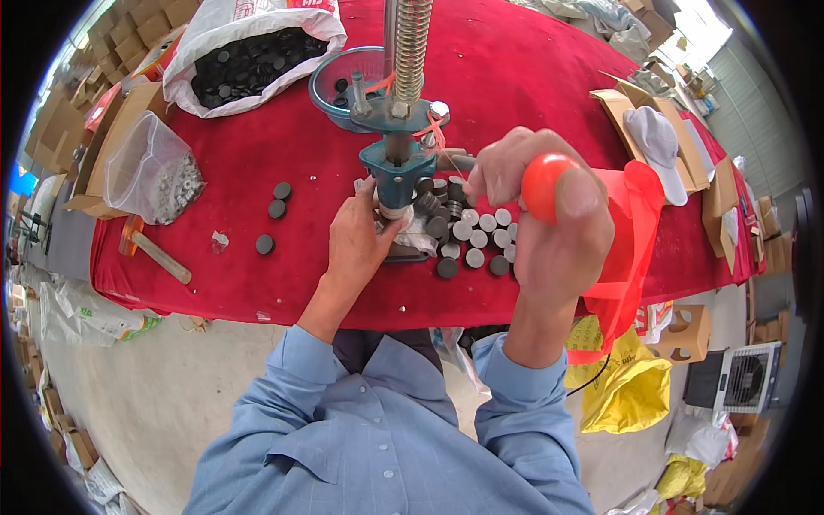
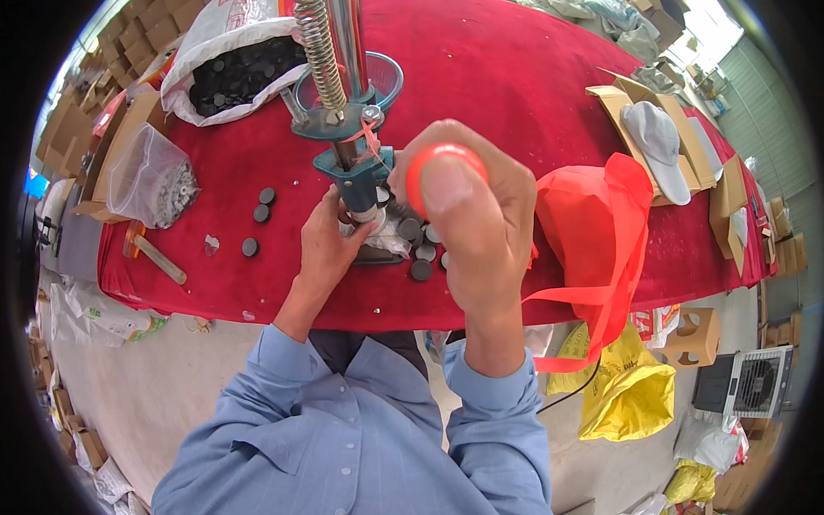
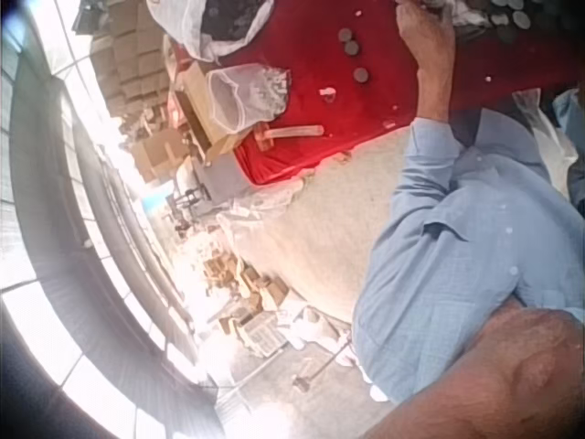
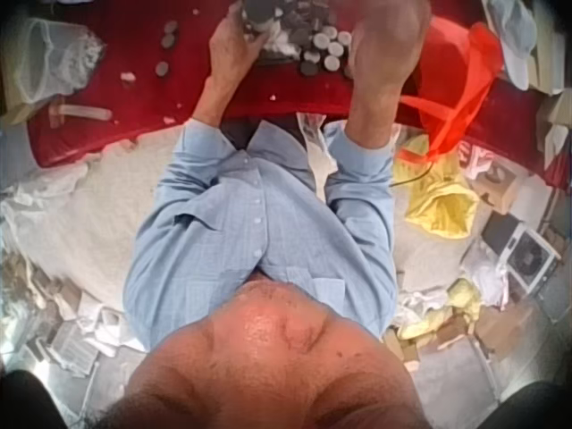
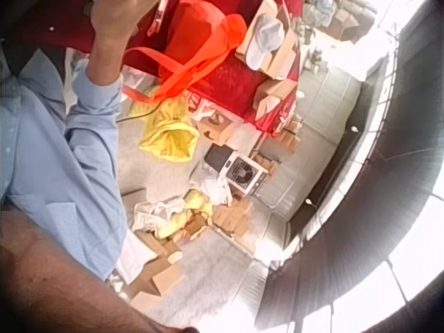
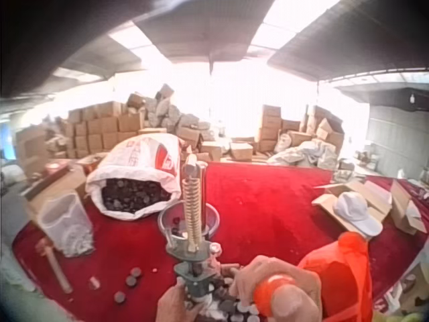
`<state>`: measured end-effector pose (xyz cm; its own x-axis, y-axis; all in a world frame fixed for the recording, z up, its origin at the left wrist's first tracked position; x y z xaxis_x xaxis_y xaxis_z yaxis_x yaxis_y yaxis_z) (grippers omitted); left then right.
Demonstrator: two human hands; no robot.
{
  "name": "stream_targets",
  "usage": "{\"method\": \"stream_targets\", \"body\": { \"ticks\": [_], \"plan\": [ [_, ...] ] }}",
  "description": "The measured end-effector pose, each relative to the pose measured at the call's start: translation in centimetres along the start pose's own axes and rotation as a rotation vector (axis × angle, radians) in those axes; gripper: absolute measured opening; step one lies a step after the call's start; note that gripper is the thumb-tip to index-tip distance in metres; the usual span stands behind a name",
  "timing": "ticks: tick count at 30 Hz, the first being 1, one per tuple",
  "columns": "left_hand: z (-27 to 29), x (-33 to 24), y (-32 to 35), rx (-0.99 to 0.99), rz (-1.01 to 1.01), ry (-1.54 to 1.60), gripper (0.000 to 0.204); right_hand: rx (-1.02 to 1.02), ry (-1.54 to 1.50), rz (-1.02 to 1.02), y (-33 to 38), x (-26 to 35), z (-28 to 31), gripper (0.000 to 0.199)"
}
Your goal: The person uses a manual press to compress small, dark circular objects. They place each object into the press die, operate the lever to apply pressure, and then remove the processed item. The person occasionally inspects the finished pieces by hand before continuing the repetitive cycle.
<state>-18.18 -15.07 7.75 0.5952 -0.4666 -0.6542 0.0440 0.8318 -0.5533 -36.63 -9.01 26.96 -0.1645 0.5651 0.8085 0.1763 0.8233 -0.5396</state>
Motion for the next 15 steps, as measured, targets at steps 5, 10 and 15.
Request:
{"method": "stream_targets", "body": {
  "ticks": [5,10,15],
  "plan": [
    [1.6,-0.3,0.3,-0.042,-0.001,0.033,0.061,0.017,0.044,0.141,3.2,0.1,-0.1,0.052],
    [8.0,3.1,1.8,-0.177,-0.079,-0.173,0.032,0.053,0.101,0.344,10.8,-3.2,1.1,0.051],
    [13.4,8.6,5.1,-0.132,0.061,-0.526,0.026,-0.068,0.114,0.288,12.5,-4.4,1.4,0.056]
  ]
}}
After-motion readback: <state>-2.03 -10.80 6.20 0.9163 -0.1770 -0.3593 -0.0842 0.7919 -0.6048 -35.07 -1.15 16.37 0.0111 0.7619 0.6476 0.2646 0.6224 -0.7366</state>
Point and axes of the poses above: each hand's wrist, its own y-axis away from the middle knuckle, its own z-axis out of the back of the hand, x = y × z, the point moved 8 cm from there along -y, towards the middle knuckle, and after that the axes turned 8 degrees about -x, right-handed, at the moved point
